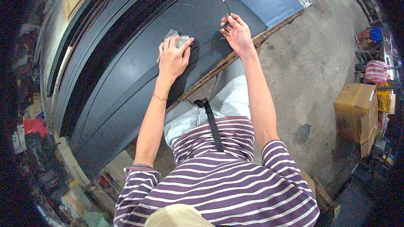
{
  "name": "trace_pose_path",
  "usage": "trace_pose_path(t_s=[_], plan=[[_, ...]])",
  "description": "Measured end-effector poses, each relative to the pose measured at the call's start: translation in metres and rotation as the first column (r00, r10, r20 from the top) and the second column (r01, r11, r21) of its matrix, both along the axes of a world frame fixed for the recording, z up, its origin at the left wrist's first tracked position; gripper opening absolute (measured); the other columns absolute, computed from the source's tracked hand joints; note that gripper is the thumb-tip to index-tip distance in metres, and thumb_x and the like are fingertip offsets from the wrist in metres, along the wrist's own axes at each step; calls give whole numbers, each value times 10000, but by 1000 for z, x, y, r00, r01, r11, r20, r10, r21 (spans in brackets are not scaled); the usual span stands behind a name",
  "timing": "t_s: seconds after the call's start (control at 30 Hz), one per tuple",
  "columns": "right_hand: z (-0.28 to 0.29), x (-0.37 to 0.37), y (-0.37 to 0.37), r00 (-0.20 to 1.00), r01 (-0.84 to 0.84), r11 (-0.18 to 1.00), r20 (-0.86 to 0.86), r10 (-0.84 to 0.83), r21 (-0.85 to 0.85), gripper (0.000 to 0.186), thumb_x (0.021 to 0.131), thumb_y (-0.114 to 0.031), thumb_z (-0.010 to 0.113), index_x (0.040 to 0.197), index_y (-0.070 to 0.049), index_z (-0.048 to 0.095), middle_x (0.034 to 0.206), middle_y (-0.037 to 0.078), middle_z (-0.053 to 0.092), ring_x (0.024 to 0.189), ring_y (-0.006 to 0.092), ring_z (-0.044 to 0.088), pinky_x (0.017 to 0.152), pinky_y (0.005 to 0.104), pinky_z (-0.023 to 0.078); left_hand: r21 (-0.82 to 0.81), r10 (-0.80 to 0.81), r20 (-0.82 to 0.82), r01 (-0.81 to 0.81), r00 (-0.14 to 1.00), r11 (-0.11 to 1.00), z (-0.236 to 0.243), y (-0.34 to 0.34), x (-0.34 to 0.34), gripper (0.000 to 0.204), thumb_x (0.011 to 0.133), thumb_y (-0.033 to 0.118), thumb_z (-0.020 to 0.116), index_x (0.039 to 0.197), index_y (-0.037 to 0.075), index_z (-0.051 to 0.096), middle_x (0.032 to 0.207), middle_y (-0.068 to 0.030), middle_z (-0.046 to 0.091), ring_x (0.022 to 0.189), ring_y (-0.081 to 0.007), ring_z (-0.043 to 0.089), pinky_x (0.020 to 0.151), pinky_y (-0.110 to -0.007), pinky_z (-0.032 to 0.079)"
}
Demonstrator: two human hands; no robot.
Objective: Polishing and finishing the edges of black leather straps using a hand tool and a cloth.
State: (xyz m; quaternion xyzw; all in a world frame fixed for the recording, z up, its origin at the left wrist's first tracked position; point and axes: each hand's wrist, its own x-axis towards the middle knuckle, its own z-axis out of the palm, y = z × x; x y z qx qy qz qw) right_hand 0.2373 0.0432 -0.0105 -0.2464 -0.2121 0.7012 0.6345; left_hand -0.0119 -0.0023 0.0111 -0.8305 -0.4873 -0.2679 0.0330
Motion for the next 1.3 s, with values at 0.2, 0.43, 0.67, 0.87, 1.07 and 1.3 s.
trace_pose_path(t_s=[0.2,0.43,0.67,0.87,1.07,1.3], plan=[[0,4,-1,1000,4,1000,20,-5,29,110,968,-99,551,1072,-79,580,966,56,639,866,150,629,761,312,553,31,-30,-14,31,999,999,-2,2,3,305,849,206,613,1147,225,678,1117,-130,586,1097,-292,519,897,-443,393],[13,23,-38,965,167,986,208,-157,-29,168,931,-89,623,1094,-61,598,935,41,653,761,83,585,614,221,469,33,-10,-26,11,1000,999,-5,3,0,308,843,224,609,1145,240,673,1128,-116,584,1102,-274,517,926,-473,382],[13,94,-82,872,364,931,354,-339,-6,155,922,-76,638,1070,-46,602,922,51,661,673,64,535,550,201,406,6,-25,-19,25,1000,1000,1,-1,1,305,852,213,607,1151,226,670,1127,-123,584,1099,-281,518,903,-457,388],[16,119,-86,852,398,917,366,-374,10,172,922,-64,635,1089,-42,604,929,38,672,707,66,586,585,201,465,-12,-30,-28,29,999,999,-1,1,3,287,858,216,603,1135,224,675,1123,-123,587,1109,-284,516,919,-452,386],[13,114,-67,857,346,934,377,-351,85,103,907,-63,656,995,-73,603,898,47,675,667,60,564,557,207,445,-12,-8,-27,8,1000,1000,0,1,2,319,852,228,595,1163,232,661,1129,-115,583,1120,-277,504,947,-463,370],[-26,113,-61,793,332,942,554,-254,-42,104,881,-54,682,937,-52,595,813,31,649,605,49,542,496,190,413,-70,40,74,-35,996,997,1,5,6,377,863,188,587,1230,102,594,1150,-136,574,1093,-322,512,951,-459,395]])
